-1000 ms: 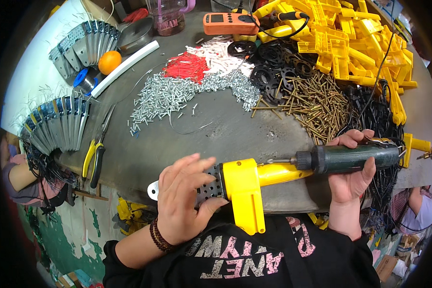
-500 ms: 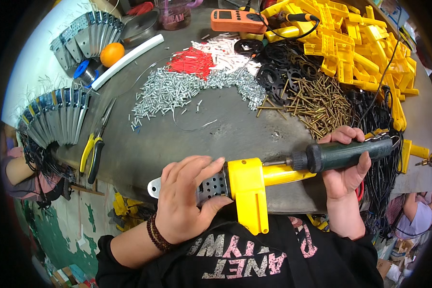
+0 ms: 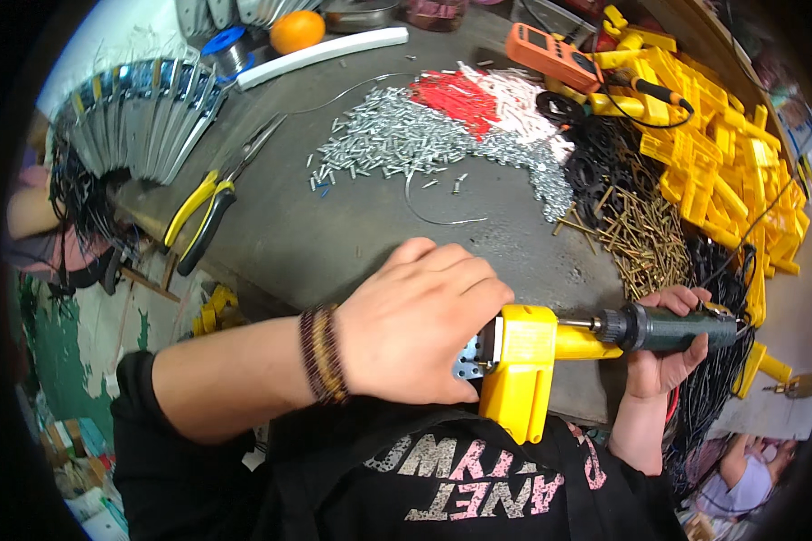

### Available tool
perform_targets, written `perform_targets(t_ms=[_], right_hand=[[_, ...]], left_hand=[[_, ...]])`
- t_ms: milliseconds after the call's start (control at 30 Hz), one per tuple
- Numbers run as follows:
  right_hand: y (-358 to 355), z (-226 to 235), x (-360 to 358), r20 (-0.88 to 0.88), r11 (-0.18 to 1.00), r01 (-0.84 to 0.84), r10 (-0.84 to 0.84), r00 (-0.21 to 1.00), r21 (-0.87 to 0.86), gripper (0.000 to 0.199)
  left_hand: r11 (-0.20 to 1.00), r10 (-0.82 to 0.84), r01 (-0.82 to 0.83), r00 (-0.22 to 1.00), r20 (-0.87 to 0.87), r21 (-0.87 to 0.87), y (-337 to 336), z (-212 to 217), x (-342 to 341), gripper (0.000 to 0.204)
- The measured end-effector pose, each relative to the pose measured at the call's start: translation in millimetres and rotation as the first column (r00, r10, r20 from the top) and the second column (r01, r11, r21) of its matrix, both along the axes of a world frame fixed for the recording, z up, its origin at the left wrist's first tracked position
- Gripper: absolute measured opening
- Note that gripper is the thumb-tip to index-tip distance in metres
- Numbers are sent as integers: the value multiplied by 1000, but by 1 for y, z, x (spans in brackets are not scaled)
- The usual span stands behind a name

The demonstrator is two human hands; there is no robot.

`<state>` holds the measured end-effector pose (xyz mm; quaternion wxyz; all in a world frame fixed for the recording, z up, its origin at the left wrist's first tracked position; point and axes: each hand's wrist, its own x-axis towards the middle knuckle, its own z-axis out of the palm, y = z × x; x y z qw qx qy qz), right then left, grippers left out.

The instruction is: The person is assembling a yellow plastic housing for a hardware tool, involving wiring, soldering, and screw installation.

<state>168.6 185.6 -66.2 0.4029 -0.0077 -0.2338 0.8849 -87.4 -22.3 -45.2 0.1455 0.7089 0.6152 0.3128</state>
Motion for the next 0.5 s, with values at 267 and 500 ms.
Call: perform_targets(t_ms=[267, 500], right_hand=[[7, -5, -5, -66, 986, -101, 93, 993, -134, 47], [10, -10, -12, -67, 963, -170, 160, 985, -210, 47]], left_hand=[[995, -102, 102, 990, 102, 4, 19, -16, -11, 55], [984, -177, 177, 975, 133, 6, 29, -15, -14, 53]])
